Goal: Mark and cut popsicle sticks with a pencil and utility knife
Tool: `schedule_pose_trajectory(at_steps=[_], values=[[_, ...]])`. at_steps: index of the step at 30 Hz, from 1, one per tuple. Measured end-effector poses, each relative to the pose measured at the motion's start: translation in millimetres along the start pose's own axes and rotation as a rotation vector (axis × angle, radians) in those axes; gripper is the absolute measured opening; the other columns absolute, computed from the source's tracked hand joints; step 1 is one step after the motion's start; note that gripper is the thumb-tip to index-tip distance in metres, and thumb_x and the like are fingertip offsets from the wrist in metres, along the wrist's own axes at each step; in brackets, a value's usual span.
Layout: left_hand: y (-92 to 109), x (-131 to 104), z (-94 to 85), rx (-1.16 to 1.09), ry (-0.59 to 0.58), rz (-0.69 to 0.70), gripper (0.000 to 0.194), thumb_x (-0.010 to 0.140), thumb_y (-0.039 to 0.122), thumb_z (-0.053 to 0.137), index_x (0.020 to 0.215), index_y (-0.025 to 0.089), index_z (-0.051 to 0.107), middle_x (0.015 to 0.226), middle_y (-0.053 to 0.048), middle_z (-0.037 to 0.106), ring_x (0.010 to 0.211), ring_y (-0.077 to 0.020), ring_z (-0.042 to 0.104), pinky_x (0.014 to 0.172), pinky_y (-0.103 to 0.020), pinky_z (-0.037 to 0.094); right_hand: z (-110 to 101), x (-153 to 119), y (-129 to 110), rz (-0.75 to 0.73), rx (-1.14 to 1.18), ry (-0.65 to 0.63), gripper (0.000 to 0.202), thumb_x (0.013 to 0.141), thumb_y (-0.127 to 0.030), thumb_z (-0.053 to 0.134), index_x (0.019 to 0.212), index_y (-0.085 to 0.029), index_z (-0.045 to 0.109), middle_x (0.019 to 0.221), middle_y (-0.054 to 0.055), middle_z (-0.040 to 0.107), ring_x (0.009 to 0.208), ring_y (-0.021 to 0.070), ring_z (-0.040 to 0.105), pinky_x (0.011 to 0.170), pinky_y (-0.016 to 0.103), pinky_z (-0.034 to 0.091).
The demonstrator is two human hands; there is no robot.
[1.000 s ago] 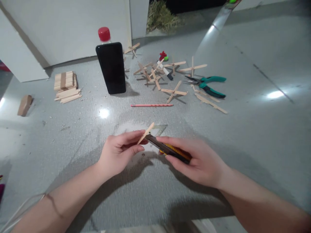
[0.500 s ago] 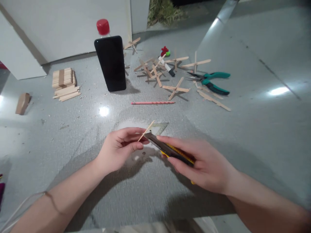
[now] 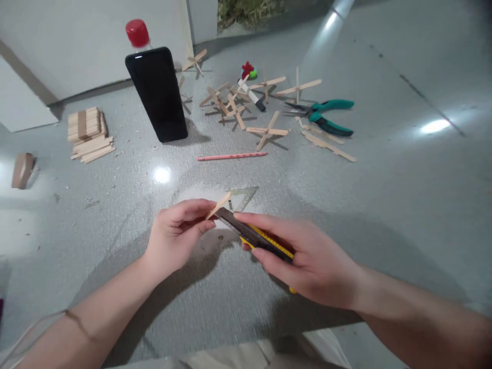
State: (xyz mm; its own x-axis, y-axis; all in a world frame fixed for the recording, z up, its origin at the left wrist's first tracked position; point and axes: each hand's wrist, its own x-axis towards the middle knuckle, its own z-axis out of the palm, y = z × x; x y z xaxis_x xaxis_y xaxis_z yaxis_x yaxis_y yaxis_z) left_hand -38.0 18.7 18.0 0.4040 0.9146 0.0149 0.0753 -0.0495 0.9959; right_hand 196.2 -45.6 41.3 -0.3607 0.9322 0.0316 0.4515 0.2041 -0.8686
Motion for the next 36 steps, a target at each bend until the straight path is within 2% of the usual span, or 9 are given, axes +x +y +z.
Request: schedule_pose_trajectory(at_steps=[4,6,11,16,21,23,27,33,36], values=[[3,-2,0.0,-0.023,-0.019,0.013,0.023,0.089,0.016,0.072,0.111,0.022,0.072,0.099,-0.002,0.081,0.091,-0.0146,0.078,0.086,-0.024,0.064,1,0,5,-0.182,-0.200,0.086,0.055,0.096,-0.011,0.048,0.148,-0.030,0.049,0.118,0.004,0.077,0.099,0.0181,0.076,0.083,0.027,0.061],[4,-1,0.4,-0.098,-0.038,-0.007,0.024,0.089,0.015,0.072,0.112,0.023,0.071,0.100,-0.001,0.081,0.092,-0.0139,0.078,0.084,-0.023,0.064,1,1,7,-0.208,-0.242,0.104,0.059,0.096,-0.010,0.048,0.151,-0.033,0.046,0.117,0.003,0.077,0.099,0.0181,0.076,0.084,0.027,0.061],[-2,5,-1.5,-0.313,-0.079,-0.119,0.024,0.085,0.020,0.079,0.107,0.021,0.070,0.099,-0.003,0.080,0.090,-0.0159,0.078,0.082,-0.025,0.065,-1,3,5,-0.160,-0.168,0.072,0.057,0.094,-0.014,0.052,0.148,-0.030,0.050,0.120,0.004,0.077,0.100,0.0196,0.077,0.083,0.028,0.062],[-8,8,-5.6,-0.515,-0.116,-0.212,0.030,0.084,0.023,0.083,0.108,0.023,0.065,0.095,0.000,0.079,0.089,-0.0145,0.078,0.073,-0.018,0.063,-2,1,6,-0.136,-0.119,0.124,0.053,0.091,-0.014,0.055,0.141,-0.032,0.055,0.117,0.004,0.077,0.095,0.0200,0.077,0.079,0.029,0.061],[-8,6,-3.3,-0.611,-0.230,-0.256,0.025,0.086,0.020,0.081,0.103,0.022,0.063,0.093,0.003,0.074,0.087,-0.0134,0.078,0.069,-0.014,0.062,0,-1,8,0.027,0.154,0.181,0.057,0.092,-0.015,0.055,0.145,-0.029,0.041,0.098,0.003,0.072,0.078,0.0169,0.072,0.067,0.028,0.058],[-7,4,0.1,-0.641,-0.297,-0.291,0.027,0.087,0.022,0.080,0.106,0.023,0.062,0.093,0.003,0.073,0.087,-0.0142,0.078,0.067,-0.014,0.062,1,-1,8,0.071,0.260,0.178,0.052,0.093,-0.015,0.054,0.142,-0.028,0.041,0.092,0.001,0.067,0.069,0.0143,0.067,0.062,0.028,0.055],[-1,-3,9.8,-0.580,-0.347,-0.360,0.027,0.089,0.026,0.078,0.110,0.024,0.061,0.091,0.003,0.071,0.087,-0.0136,0.078,0.068,-0.015,0.061,3,0,9,0.115,0.371,0.195,0.030,0.096,-0.020,0.053,0.125,-0.026,0.052,0.084,-0.002,0.057,0.058,0.0104,0.056,0.057,0.027,0.050],[11,-14,23.7,-0.370,-0.390,-0.465,0.024,0.090,0.033,0.075,0.101,0.016,0.062,0.085,-0.003,0.073,0.076,-0.0085,0.072,0.066,-0.013,0.055,3,4,5,0.104,0.274,0.227,0.026,0.084,-0.022,0.068,0.108,-0.024,0.058,0.088,-0.001,0.067,0.073,0.0137,0.067,0.067,0.026,0.055],[12,-15,26.2,-0.336,-0.419,-0.486,0.024,0.090,0.032,0.074,0.099,0.015,0.061,0.084,-0.004,0.073,0.077,-0.0099,0.072,0.066,-0.015,0.053,4,5,2,0.112,0.286,0.205,0.021,0.086,-0.020,0.065,0.105,-0.023,0.057,0.082,-0.002,0.070,0.069,0.0130,0.069,0.067,0.025,0.057]])
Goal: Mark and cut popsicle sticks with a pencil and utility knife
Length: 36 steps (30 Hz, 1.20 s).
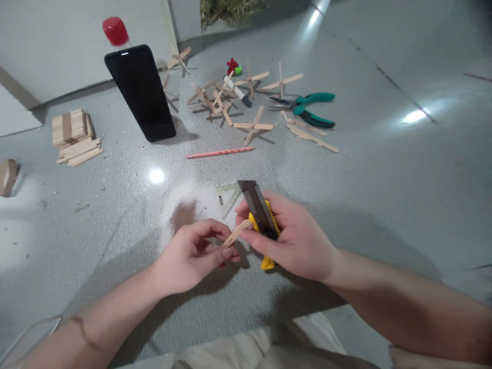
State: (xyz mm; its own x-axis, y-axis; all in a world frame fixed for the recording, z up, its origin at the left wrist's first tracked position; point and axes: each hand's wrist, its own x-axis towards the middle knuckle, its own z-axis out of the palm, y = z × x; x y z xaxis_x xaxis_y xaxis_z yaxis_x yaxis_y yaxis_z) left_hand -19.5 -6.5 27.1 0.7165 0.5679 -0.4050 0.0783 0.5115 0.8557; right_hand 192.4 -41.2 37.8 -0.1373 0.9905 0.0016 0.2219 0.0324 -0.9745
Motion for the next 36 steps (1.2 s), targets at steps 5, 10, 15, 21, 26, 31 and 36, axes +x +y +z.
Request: schedule_pose_trajectory(at_steps=[5,10,15,21,26,31,36], values=[[2,-1,-0.8,0.203,0.052,0.147,0.017,0.090,0.030,0.070,0.094,0.014,0.065,0.085,-0.007,0.074,0.074,-0.0127,0.070,0.067,-0.021,0.056,4,1,-3,0.027,0.065,0.005,0.021,0.085,-0.018,0.063,0.103,-0.023,0.054,0.078,-0.003,0.071,0.064,0.0113,0.071,0.062,0.022,0.057],[5,-6,0.9,0.553,0.132,0.334,0.015,0.092,0.021,0.060,0.089,0.013,0.073,0.072,-0.005,0.074,0.062,-0.0104,0.065,0.060,-0.019,0.053,7,0,-4,0.053,0.040,0.041,0.023,0.082,-0.020,0.067,0.102,-0.022,0.055,0.074,-0.002,0.071,0.062,0.0124,0.071,0.062,0.022,0.059],[5,-6,3.4,0.705,0.200,0.398,0.016,0.091,0.018,0.059,0.086,0.013,0.074,0.066,-0.002,0.071,0.055,-0.0080,0.060,0.053,-0.016,0.047,10,-2,-2,0.064,-0.014,0.071,0.023,0.081,-0.024,0.068,0.101,-0.022,0.056,0.076,-0.002,0.071,0.062,0.0126,0.071,0.062,0.022,0.059],[5,-5,2.9,0.775,0.213,0.435,0.016,0.088,0.013,0.058,0.081,0.014,0.073,0.062,0.001,0.069,0.052,-0.0062,0.058,0.052,-0.015,0.044,13,-4,-1,0.073,-0.031,0.074,0.023,0.081,-0.026,0.068,0.102,-0.022,0.058,0.075,-0.002,0.071,0.062,0.0132,0.071,0.062,0.024,0.059],[0,-6,1.8,0.828,0.225,0.489,0.015,0.084,0.013,0.060,0.090,0.016,0.073,0.066,0.001,0.072,0.052,-0.0081,0.063,0.054,-0.018,0.048,16,-6,0,0.077,-0.051,0.077,0.023,0.081,-0.027,0.068,0.101,-0.022,0.059,0.074,-0.002,0.072,0.062,0.0139,0.072,0.063,0.025,0.059],[-2,-7,6.3,0.913,0.269,0.534,0.009,0.080,0.015,0.059,0.079,0.017,0.068,0.058,0.002,0.066,0.046,-0.0079,0.055,0.048,-0.019,0.042,20,-9,2,0.054,-0.058,0.047,0.020,0.081,-0.027,0.067,0.099,-0.023,0.058,0.075,-0.003,0.073,0.063,0.0133,0.072,0.065,0.025,0.059],[-1,-9,11.4,0.928,0.284,0.527,0.006,0.074,0.015,0.059,0.072,0.016,0.064,0.052,0.002,0.059,0.042,-0.0079,0.047,0.045,-0.021,0.034,20,-13,2,0.028,-0.144,0.040,0.017,0.080,-0.027,0.067,0.096,-0.024,0.061,0.071,-0.003,0.072,0.057,0.0131,0.069,0.058,0.024,0.056]])
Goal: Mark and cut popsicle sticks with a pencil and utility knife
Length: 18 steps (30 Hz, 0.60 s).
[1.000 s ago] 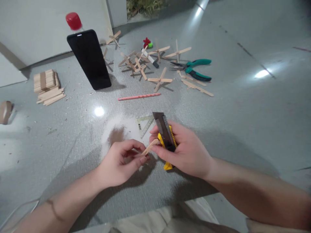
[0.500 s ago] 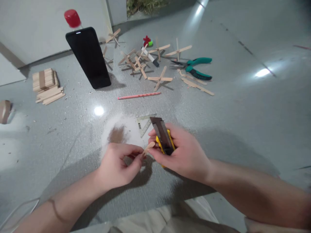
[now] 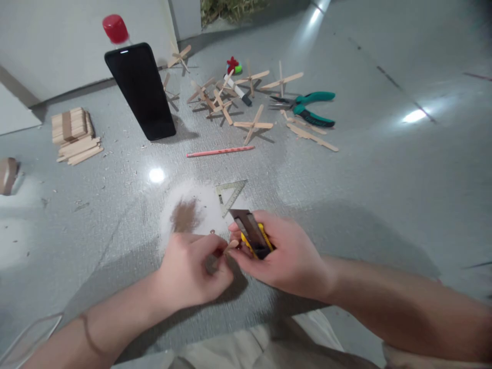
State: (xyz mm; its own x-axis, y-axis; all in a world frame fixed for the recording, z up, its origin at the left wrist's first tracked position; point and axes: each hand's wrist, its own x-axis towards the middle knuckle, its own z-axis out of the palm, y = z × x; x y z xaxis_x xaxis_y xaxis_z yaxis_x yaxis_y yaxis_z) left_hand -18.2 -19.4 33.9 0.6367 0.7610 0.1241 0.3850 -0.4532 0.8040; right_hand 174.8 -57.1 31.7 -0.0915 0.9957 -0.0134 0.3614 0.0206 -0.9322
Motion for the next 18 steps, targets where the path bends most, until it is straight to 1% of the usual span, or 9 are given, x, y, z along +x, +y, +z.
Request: schedule_pose_trajectory(at_steps=[3,5,7,9,11,12,14,16,18], values=[[0,1,-1.7,-0.068,-0.037,-0.033,0.005,0.075,0.014,0.060,0.074,0.016,0.064,0.056,0.002,0.062,0.046,-0.0079,0.051,0.047,-0.019,0.039,-1,1,0,0.010,0.032,-0.008,0.020,0.080,-0.026,0.067,0.099,-0.024,0.061,0.071,-0.003,0.072,0.059,0.0137,0.071,0.060,0.024,0.057],[-2,4,-4.3,-0.149,-0.097,-0.059,0.006,0.075,0.012,0.059,0.075,0.016,0.064,0.058,0.002,0.065,0.049,-0.0081,0.056,0.050,-0.018,0.045,-2,2,0,0.010,0.062,-0.020,0.023,0.080,-0.026,0.067,0.102,-0.023,0.060,0.070,-0.003,0.072,0.059,0.0139,0.072,0.061,0.024,0.058],[-5,7,-7.9,-0.237,-0.184,-0.072,0.008,0.078,0.010,0.057,0.078,0.016,0.064,0.061,0.001,0.069,0.052,-0.0084,0.061,0.053,-0.017,0.049,-4,4,0,0.010,0.080,-0.028,0.026,0.080,-0.025,0.067,0.105,-0.023,0.060,0.069,-0.004,0.071,0.058,0.0138,0.072,0.060,0.023,0.058],[-9,11,-11.5,-0.398,-0.296,-0.117,0.009,0.084,0.012,0.057,0.082,0.015,0.065,0.067,-0.001,0.073,0.056,-0.0095,0.065,0.056,-0.018,0.053,-5,5,-1,0.019,0.126,-0.044,0.026,0.079,-0.024,0.067,0.105,-0.023,0.059,0.068,-0.004,0.071,0.057,0.0131,0.071,0.059,0.023,0.058],[-14,13,-14.0,-0.607,-0.388,-0.204,0.007,0.090,0.017,0.060,0.087,0.015,0.065,0.075,-0.006,0.076,0.063,-0.0117,0.069,0.062,-0.021,0.056,-7,7,-3,0.044,0.208,-0.073,0.027,0.079,-0.022,0.067,0.104,-0.024,0.057,0.070,-0.005,0.071,0.057,0.0123,0.070,0.058,0.022,0.059],[-17,13,-14.6,-0.697,-0.417,-0.247,0.009,0.092,0.021,0.061,0.088,0.014,0.064,0.080,-0.009,0.077,0.066,-0.0128,0.070,0.064,-0.023,0.057,-8,8,-3,0.054,0.250,-0.084,0.027,0.079,-0.021,0.066,0.104,-0.024,0.056,0.071,-0.004,0.071,0.057,0.0121,0.071,0.057,0.021,0.059],[-22,13,-14.4,-0.787,-0.434,-0.290,0.016,0.095,0.029,0.063,0.088,0.015,0.062,0.085,-0.012,0.078,0.070,-0.0141,0.071,0.067,-0.025,0.059,-10,9,-4,0.064,0.308,-0.091,0.026,0.080,-0.020,0.066,0.103,-0.024,0.055,0.073,-0.004,0.071,0.057,0.0120,0.071,0.056,0.021,0.059],[-24,12,-13.2,-0.799,-0.429,-0.290,0.021,0.097,0.034,0.062,0.087,0.015,0.060,0.086,-0.012,0.077,0.072,-0.0145,0.071,0.067,-0.025,0.058,-11,9,-3,0.057,0.327,-0.080,0.027,0.081,-0.020,0.067,0.104,-0.024,0.054,0.074,-0.004,0.070,0.058,0.0120,0.071,0.056,0.021,0.059],[-25,11,-11.9,-0.803,-0.412,-0.293,0.023,0.097,0.036,0.062,0.087,0.015,0.060,0.086,-0.011,0.076,0.073,-0.0140,0.071,0.068,-0.024,0.057,-12,10,-2,0.037,0.321,-0.057,0.027,0.081,-0.019,0.068,0.104,-0.024,0.055,0.075,-0.004,0.070,0.060,0.0118,0.072,0.058,0.021,0.060]])
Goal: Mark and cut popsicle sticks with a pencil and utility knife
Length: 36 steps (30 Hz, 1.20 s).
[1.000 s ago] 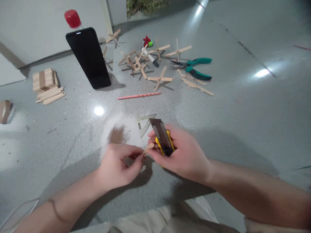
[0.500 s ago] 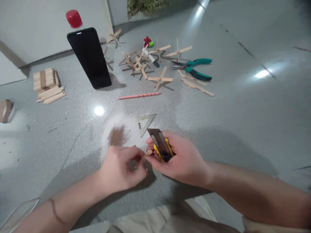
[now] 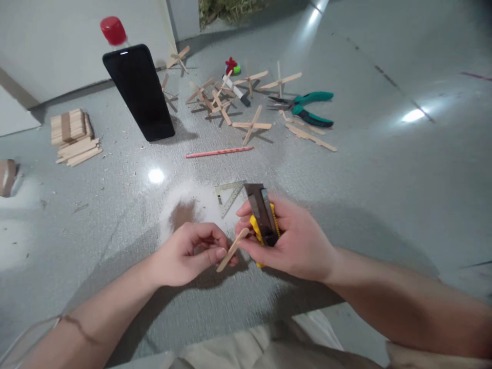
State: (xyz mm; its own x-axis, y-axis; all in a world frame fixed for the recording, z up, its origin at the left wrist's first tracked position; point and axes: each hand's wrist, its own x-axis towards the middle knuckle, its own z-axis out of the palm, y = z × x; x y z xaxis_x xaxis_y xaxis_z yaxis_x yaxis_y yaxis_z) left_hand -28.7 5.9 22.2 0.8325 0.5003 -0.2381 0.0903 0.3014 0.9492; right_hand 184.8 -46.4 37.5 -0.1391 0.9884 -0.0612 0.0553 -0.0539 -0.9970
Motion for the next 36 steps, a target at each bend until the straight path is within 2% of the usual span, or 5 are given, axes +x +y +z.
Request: schedule_pose_trajectory(at_steps=[8,15,28,32,36], values=[[3,0,1.5,0.108,0.193,0.038,0.020,0.092,0.034,0.070,0.088,0.014,0.065,0.079,-0.006,0.072,0.065,-0.0100,0.063,0.063,-0.020,0.052,-10,4,7,-0.176,-0.011,0.010,0.025,0.082,-0.017,0.075,0.100,-0.024,0.058,0.082,-0.003,0.076,0.071,0.0123,0.075,0.068,0.022,0.062],[3,-1,6.4,0.257,0.408,0.103,0.015,0.086,0.028,0.076,0.084,0.016,0.067,0.078,-0.002,0.072,0.068,-0.0104,0.067,0.065,-0.020,0.055,-10,7,8,-0.088,-0.029,0.039,0.025,0.080,-0.015,0.074,0.098,-0.023,0.059,0.085,-0.002,0.074,0.064,0.0110,0.072,0.062,0.021,0.061],[4,-2,9.6,0.401,0.447,0.172,0.014,0.080,0.025,0.081,0.084,0.017,0.069,0.077,0.000,0.073,0.066,-0.0093,0.069,0.064,-0.018,0.057,-8,6,10,0.039,0.029,0.071,0.025,0.081,-0.026,0.075,0.099,-0.025,0.057,0.078,-0.004,0.073,0.055,0.0128,0.068,0.054,0.025,0.057],[2,-3,4.1,0.498,0.449,0.162,0.016,0.096,0.028,0.062,0.088,0.017,0.069,0.073,-0.001,0.074,0.066,-0.0108,0.070,0.065,-0.021,0.055,-9,6,11,0.034,0.011,0.108,0.026,0.081,-0.027,0.075,0.100,-0.024,0.057,0.079,-0.002,0.073,0.056,0.0135,0.068,0.054,0.026,0.057],[-3,-2,0.3,0.691,0.453,0.213,0.024,0.100,0.019,0.048,0.108,0.018,0.071,0.093,-0.005,0.079,0.097,-0.0184,0.075,0.089,-0.032,0.057,-9,7,9,-0.002,-0.075,0.122,0.025,0.080,-0.024,0.073,0.100,-0.024,0.058,0.079,-0.002,0.074,0.062,0.0145,0.071,0.060,0.026,0.059]])
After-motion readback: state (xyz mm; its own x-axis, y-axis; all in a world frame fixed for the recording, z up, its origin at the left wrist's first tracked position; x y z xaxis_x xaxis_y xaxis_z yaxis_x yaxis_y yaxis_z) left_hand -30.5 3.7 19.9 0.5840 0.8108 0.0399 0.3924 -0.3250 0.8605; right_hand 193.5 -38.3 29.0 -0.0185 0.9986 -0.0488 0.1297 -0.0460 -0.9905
